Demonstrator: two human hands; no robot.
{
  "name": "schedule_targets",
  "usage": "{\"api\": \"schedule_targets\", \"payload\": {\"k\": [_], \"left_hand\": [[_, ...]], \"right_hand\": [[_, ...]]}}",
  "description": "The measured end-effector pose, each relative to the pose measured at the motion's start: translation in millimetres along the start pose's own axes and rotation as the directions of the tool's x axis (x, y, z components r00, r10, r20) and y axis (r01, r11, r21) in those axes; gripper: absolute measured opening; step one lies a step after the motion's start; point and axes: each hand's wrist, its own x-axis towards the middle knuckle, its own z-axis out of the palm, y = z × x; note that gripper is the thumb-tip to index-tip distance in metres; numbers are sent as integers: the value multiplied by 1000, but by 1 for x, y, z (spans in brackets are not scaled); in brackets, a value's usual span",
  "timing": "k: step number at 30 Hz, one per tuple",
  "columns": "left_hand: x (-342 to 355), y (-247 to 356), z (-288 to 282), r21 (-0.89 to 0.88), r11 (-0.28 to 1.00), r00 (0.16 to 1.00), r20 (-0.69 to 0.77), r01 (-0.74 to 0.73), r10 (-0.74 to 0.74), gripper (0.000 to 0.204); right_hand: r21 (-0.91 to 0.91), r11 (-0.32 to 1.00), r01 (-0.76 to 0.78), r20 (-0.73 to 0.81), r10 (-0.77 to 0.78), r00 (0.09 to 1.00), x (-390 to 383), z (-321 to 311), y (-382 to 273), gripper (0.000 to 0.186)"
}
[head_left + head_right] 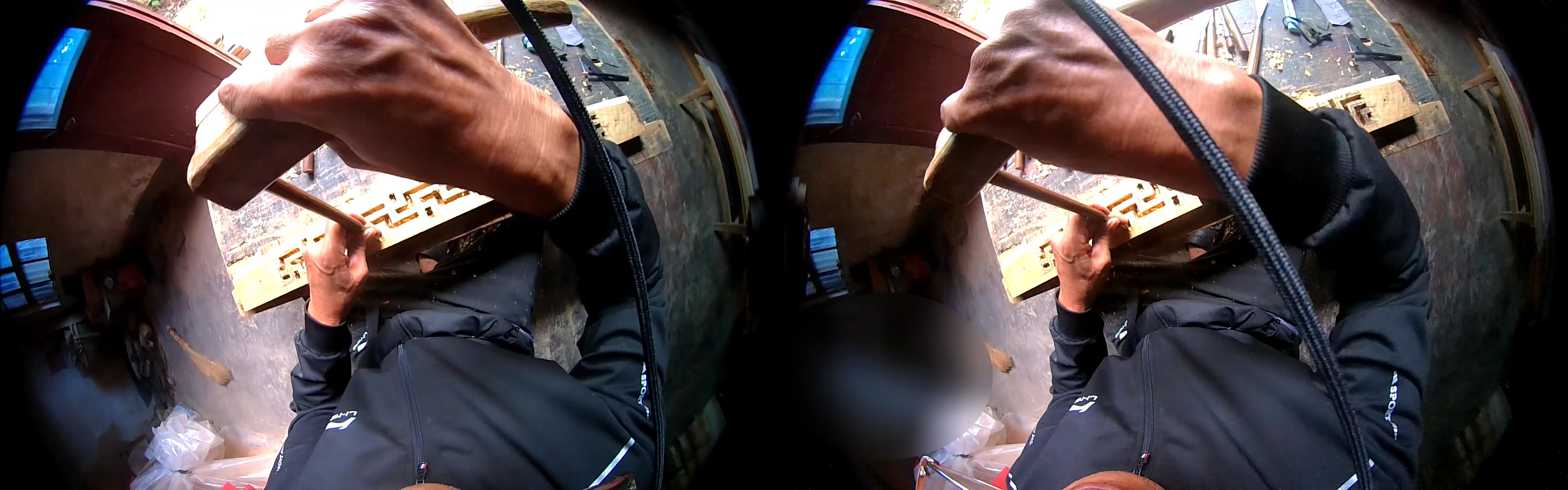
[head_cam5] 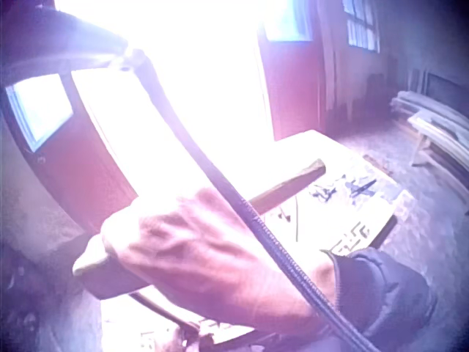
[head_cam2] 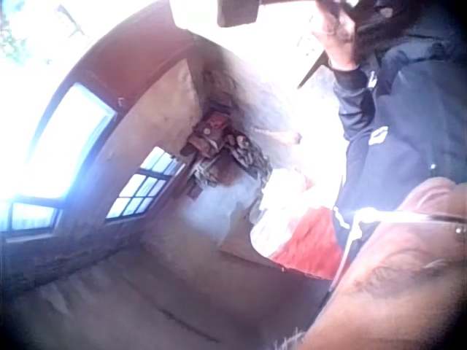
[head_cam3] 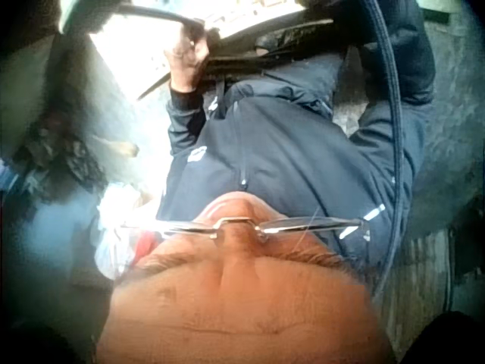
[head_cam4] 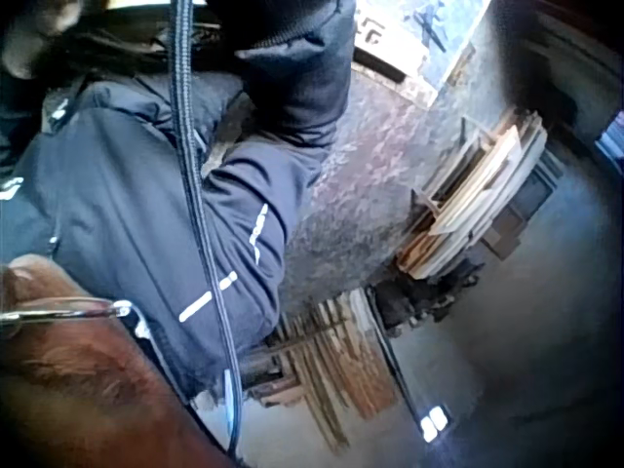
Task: The person is carving a geometric pattern into a wooden beam using a wooden mallet and a gouge. They repeatedly strike the gouge with the mallet to chip away small pieces of wood from the carved channels.
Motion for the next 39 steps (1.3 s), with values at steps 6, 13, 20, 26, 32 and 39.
{"api": "schedule_targets", "payload": {"k": [6, 13, 20, 26, 32, 39], "left_hand": [[-3, -11, 0, -40, 998, 999, -13, -53, 52, 22], [-8, -9, 0, 92, 984, 987, -31, -154, 157, 22], [-6, -10, 0, 188, 965, 982, -22, -181, 188, 21], [3, 13, -4, 253, 946, 978, 6, -204, 209, 22], [15, 6, 3, 291, 934, 978, 54, -206, 199, 19], [-36, -24, 27, -54, 984, 947, -286, -171, 149, 18]], "right_hand": [[-25, 999, 19, -69, -21, 997, 7, 12, -1, 28], [31, 999, -36, -61, 38, 997, 8, 16, -4, 21], [-241, 967, 88, 16, -87, 996, -6, 23, -19, 26], [-320, 947, -9, 86, 39, 995, -17, 15, -35, 20], [-329, 934, -140, 128, 191, 973, -47, -11, -15, 43], [-336, 848, -409, 190, 487, 852, -119, -30, -20, 70]]}}
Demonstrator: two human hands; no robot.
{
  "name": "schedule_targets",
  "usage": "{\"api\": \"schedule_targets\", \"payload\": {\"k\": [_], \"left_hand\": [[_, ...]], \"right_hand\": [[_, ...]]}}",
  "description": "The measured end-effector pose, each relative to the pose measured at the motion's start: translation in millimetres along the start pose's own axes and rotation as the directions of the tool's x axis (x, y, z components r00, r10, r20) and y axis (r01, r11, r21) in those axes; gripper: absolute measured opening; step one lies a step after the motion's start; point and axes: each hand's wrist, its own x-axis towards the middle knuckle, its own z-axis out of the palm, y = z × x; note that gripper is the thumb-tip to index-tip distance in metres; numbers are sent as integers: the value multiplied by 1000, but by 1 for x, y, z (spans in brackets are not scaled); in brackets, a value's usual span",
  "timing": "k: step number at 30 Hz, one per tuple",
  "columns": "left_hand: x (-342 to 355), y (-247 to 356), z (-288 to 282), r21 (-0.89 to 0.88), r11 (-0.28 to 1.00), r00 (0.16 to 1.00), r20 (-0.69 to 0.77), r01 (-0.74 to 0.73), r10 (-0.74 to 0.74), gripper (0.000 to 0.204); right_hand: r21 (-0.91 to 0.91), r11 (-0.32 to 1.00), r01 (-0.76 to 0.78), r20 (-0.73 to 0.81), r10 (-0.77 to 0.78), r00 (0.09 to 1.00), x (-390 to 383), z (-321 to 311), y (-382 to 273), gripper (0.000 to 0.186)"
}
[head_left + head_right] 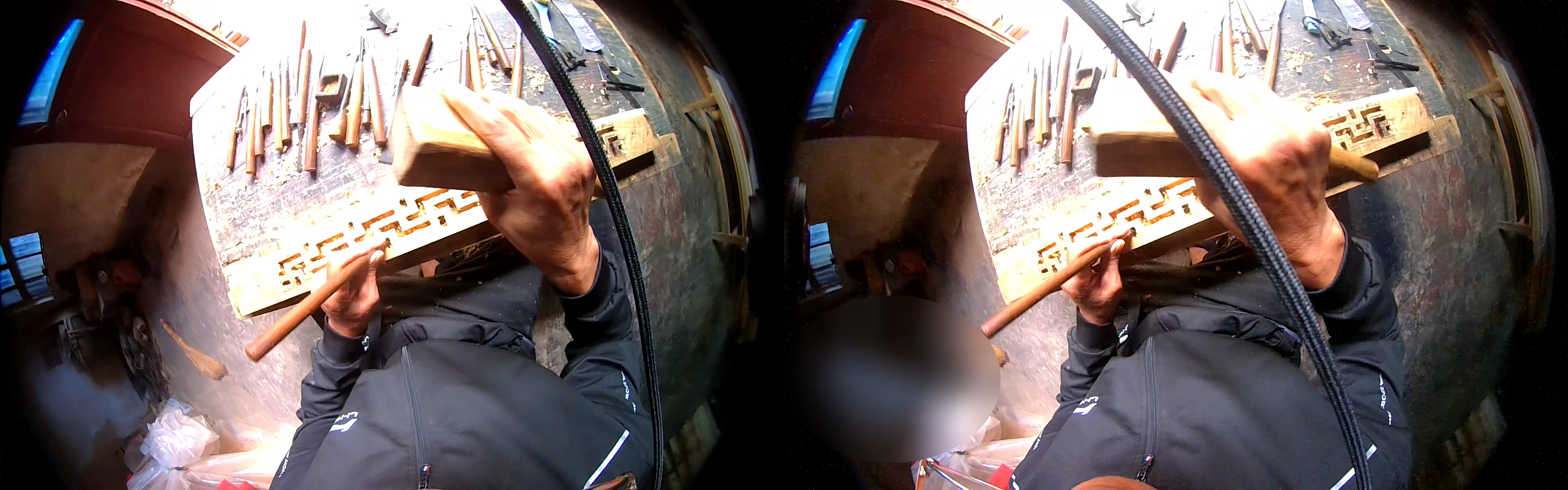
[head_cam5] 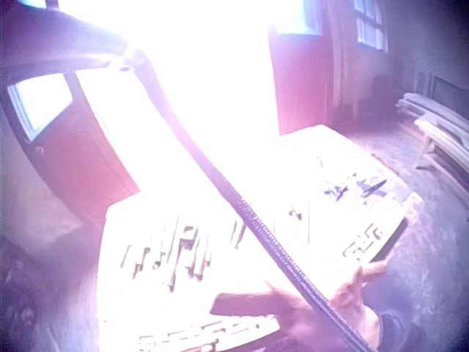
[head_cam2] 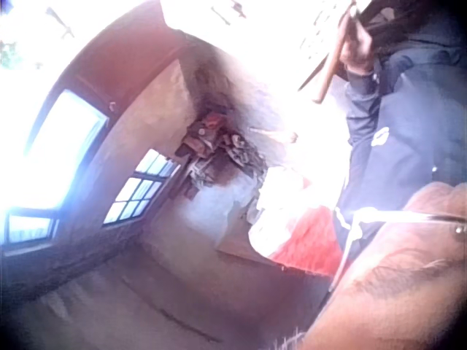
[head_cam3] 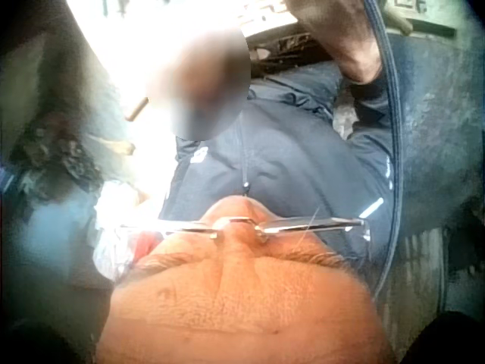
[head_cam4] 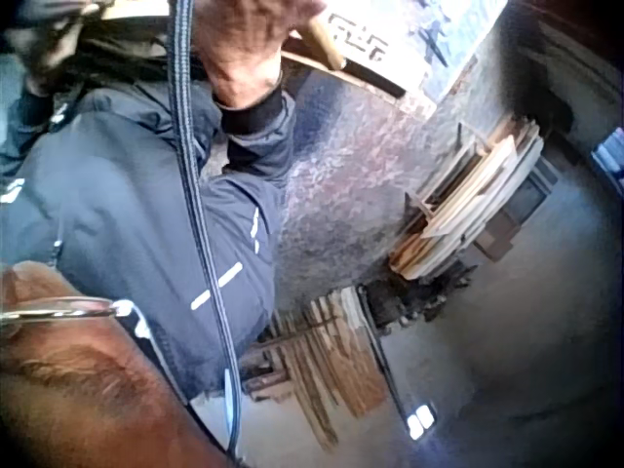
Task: The person is carving a geometric pattern into a wooden beam using a wooden mallet and a gouge. They repeatedly strike the gouge with the mallet to chip away small pieces of wood from the carved channels.
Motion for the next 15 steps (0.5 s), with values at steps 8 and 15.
{"api": "schedule_targets", "payload": {"k": [8, 15], "left_hand": [[3, 3, 14, -427, 888, 927, -235, 170, -291, 16], [1, 12, 2, -211, 940, 955, -67, 269, -289, 17]], "right_hand": [[76, 984, -161, 86, 154, 984, -31, 11, 4, 70], [116, 970, -215, 140, 198, 970, -37, 17, 1, 69]]}}
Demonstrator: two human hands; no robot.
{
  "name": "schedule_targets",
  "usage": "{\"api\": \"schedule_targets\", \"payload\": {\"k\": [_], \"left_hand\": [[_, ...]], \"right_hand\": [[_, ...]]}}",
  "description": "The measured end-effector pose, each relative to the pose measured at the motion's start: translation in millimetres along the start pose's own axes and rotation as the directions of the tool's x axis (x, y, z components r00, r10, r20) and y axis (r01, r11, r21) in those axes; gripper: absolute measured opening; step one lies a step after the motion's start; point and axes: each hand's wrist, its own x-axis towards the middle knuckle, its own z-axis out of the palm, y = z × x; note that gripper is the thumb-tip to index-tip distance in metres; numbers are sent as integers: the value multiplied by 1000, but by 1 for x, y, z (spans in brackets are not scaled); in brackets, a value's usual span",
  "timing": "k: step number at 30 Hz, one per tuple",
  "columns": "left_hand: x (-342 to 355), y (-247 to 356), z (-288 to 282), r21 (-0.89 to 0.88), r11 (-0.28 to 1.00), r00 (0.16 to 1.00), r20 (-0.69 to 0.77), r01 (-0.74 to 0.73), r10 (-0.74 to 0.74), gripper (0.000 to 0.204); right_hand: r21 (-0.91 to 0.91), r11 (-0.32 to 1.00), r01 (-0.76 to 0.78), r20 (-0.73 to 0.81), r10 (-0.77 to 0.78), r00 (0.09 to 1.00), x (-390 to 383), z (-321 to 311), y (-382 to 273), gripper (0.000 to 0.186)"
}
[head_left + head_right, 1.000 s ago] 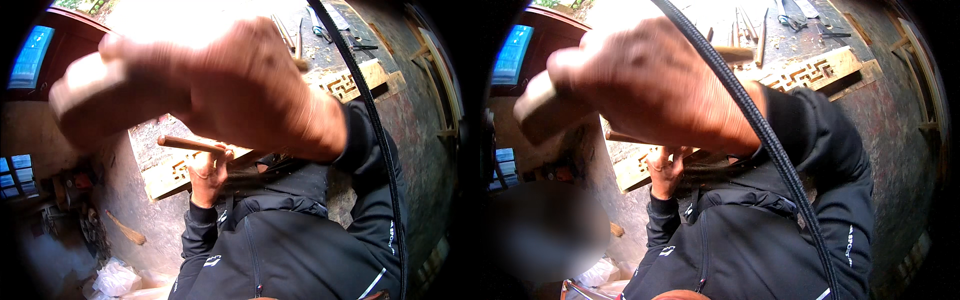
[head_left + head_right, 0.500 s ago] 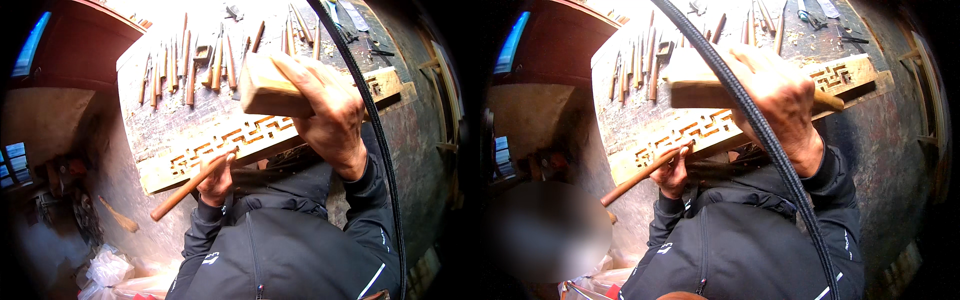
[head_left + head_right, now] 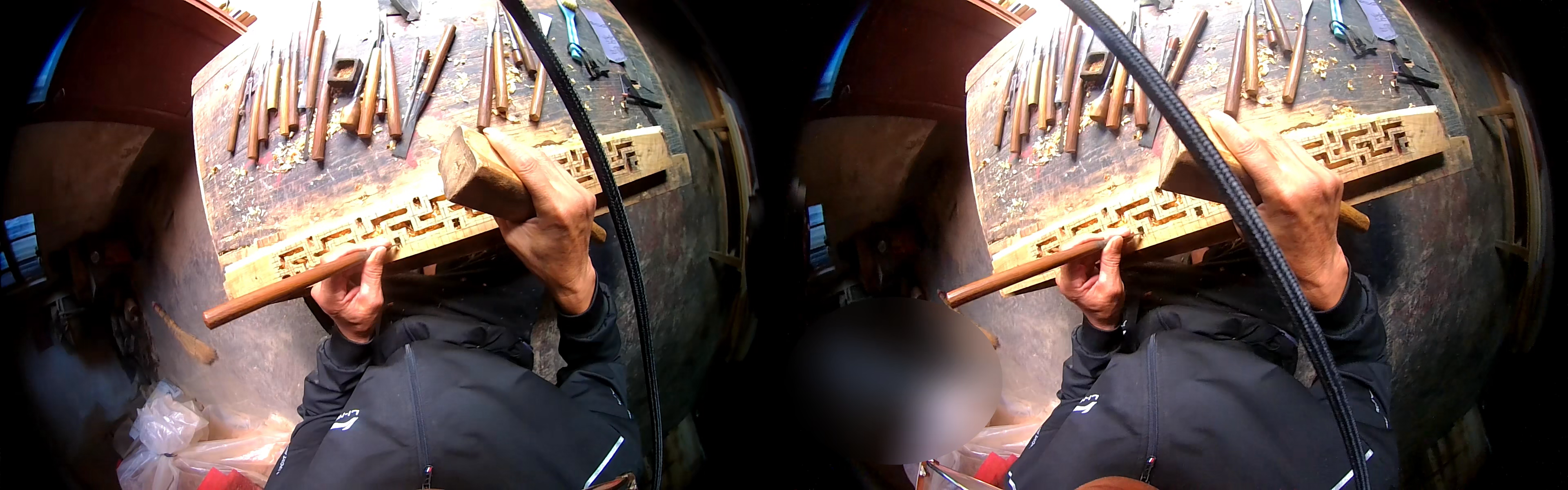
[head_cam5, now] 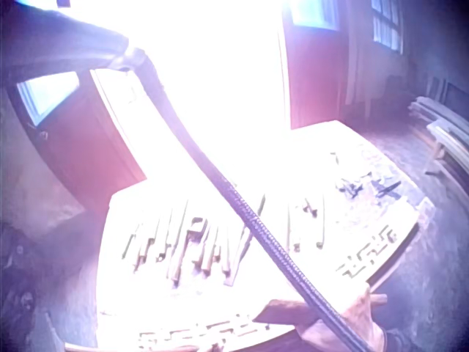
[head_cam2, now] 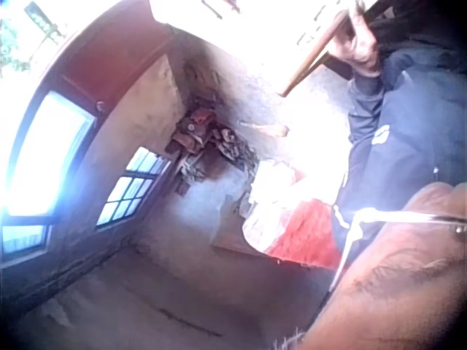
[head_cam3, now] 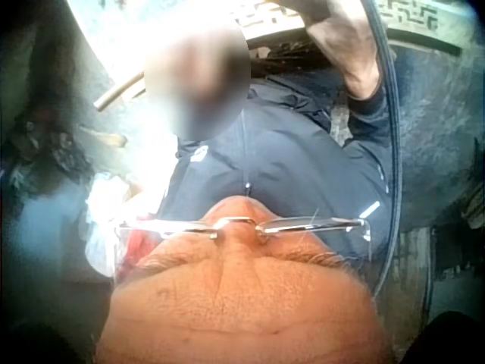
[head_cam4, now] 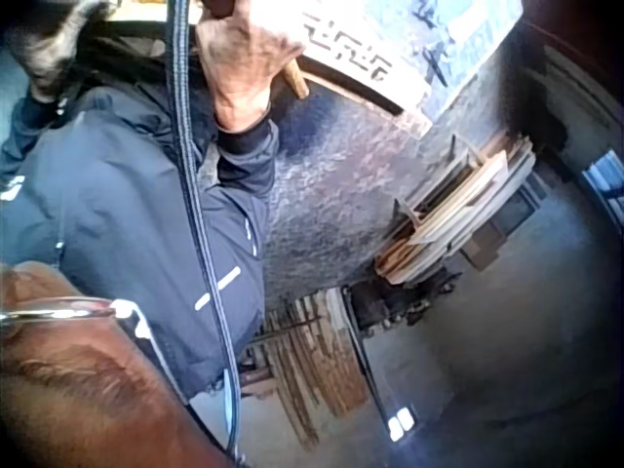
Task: The person is carving a geometric pattern into a wooden beam using a wooden mallet and a gouge. They repeatedly strike the gouge with the mallet to chip away small pieces of wood from the carved channels.
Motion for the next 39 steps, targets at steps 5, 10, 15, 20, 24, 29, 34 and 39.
{"api": "schedule_targets", "payload": {"k": [5, 10, 15, 20, 24, 29, 34, 39], "left_hand": [[-2, -8, -1, -13, 1000, 1000, 0, -11, 11, 25], [-1, -4, 0, -46, 999, 1000, -3, -1, 1, 25], [1, -1, -1, -1, 1000, 1000, 10, -10, 10, 22], [8, 0, -5, 72, 997, 994, 105, -39, 32, 18], [14, 3, -5, 166, 982, 988, 138, -93, 70, 17], [23, 17, 1, 355, 895, 960, 173, -270, 221, 19], [17, 8, -6, 445, 811, 923, 239, -381, 302, 16], [19, 22, -1, 465, 776, 904, 263, -425, 338, 20]], "right_hand": [[16, 1000, -7, 37, 6, 999, 0, 1, -1, 69], [-2, 1000, 4, 38, -4, 999, 2, -1, -3, 69], [3, 1000, 5, 54, -5, 999, 2, -3, -6, 68], [18, 999, 38, 43, -38, 998, 5, -7, -9, 68], [11, 994, 106, 35, -106, 994, 27, -18, -19, 71], [115, 935, 334, -186, -310, 932, 74, -22, -49, 63], [-121, 823, 555, -206, -568, 797, 94, -22, -83, 42], [-152, 807, 570, -241, -590, 771, 106, -37, -91, 31]]}}
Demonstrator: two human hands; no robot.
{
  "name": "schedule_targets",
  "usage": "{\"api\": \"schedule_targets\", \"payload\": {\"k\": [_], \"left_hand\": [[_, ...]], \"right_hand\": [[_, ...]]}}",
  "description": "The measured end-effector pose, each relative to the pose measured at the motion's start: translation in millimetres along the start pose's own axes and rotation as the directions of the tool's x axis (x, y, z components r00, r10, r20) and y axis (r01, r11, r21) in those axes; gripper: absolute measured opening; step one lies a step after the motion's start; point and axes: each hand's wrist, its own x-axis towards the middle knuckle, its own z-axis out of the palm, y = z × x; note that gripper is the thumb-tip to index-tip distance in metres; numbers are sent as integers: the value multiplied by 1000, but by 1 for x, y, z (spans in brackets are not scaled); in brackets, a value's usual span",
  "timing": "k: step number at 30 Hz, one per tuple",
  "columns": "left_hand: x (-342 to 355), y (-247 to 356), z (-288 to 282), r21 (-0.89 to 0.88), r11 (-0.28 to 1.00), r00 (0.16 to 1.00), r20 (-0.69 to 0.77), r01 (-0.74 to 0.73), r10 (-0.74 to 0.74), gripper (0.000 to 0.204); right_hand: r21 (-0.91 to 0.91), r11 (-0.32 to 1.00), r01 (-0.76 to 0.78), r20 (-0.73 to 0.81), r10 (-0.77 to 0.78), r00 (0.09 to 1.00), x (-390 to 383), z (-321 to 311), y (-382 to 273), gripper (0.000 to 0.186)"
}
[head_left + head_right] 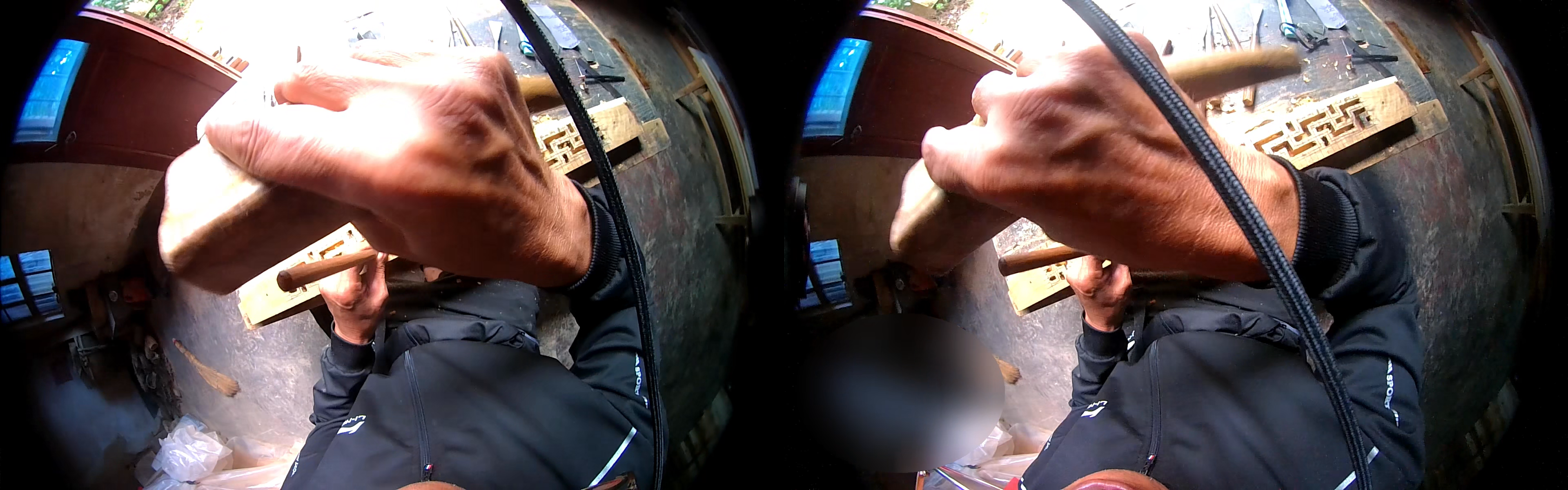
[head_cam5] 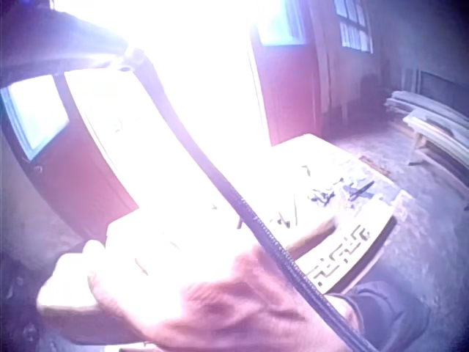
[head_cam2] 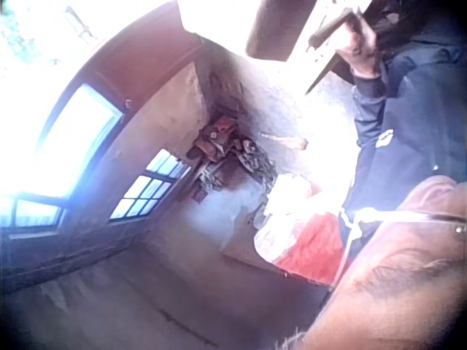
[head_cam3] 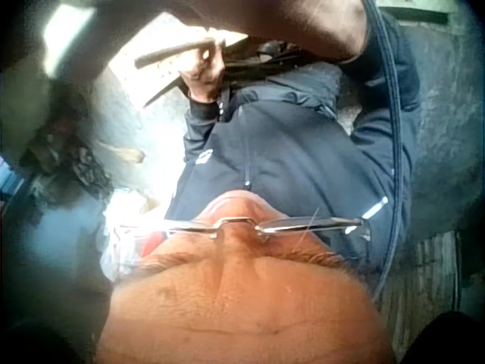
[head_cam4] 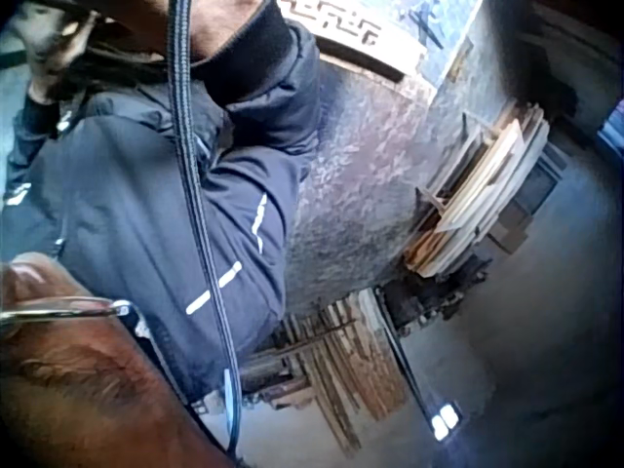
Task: The person is carving a geometric pattern into a wooden beam using a wooden mallet and a gouge. They repeatedly strike the gouge with the mallet to chip away small pieces of wood from the carved channels.
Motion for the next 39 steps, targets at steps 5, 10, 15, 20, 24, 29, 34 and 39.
{"api": "schedule_targets", "payload": {"k": [5, 10, 15, 20, 24, 29, 34, 39], "left_hand": [[3, -4, 2, 34, 998, 998, 24, -53, 52, 18], [-15, -3, 18, 55, 995, 979, -184, -81, 90, 13], [-35, -23, 32, -103, 968, 951, -237, -229, 200, 26], [-30, -13, 28, -19, 961, 937, -226, -276, 265, 27], [-36, -23, 39, -271, 959, 858, -510, -84, -69, 20], [-25, -27, 21, -501, 857, 840, -408, 122, -358, 17], [-28, -15, 25, -603, 776, 849, -301, 183, -434, 16], [-30, -10, 35, -702, 689, 811, -290, 180, -508, 21]], "right_hand": [[-178, 981, 79, 204, -42, 978, -3, -15, -14, 47], [-46, 996, -71, 152, 77, 985, -34, -14, -7, 56], [9, 978, -210, 208, 203, 957, -61, -16, -1, 57], [-24, 968, -251, 228, 250, 941, -86, -17, 6, 62], [-87, 956, -280, 265, 293, 919, -104, -22, 7, 72], [-27, 908, -419, 320, 405, 857, -122, -20, 10, 79], [-13, 859, -512, 396, 475, 786, -130, -21, 6, 78], [-10, 842, -539, 424, 492, 760, -135, -18, 3, 78]]}}
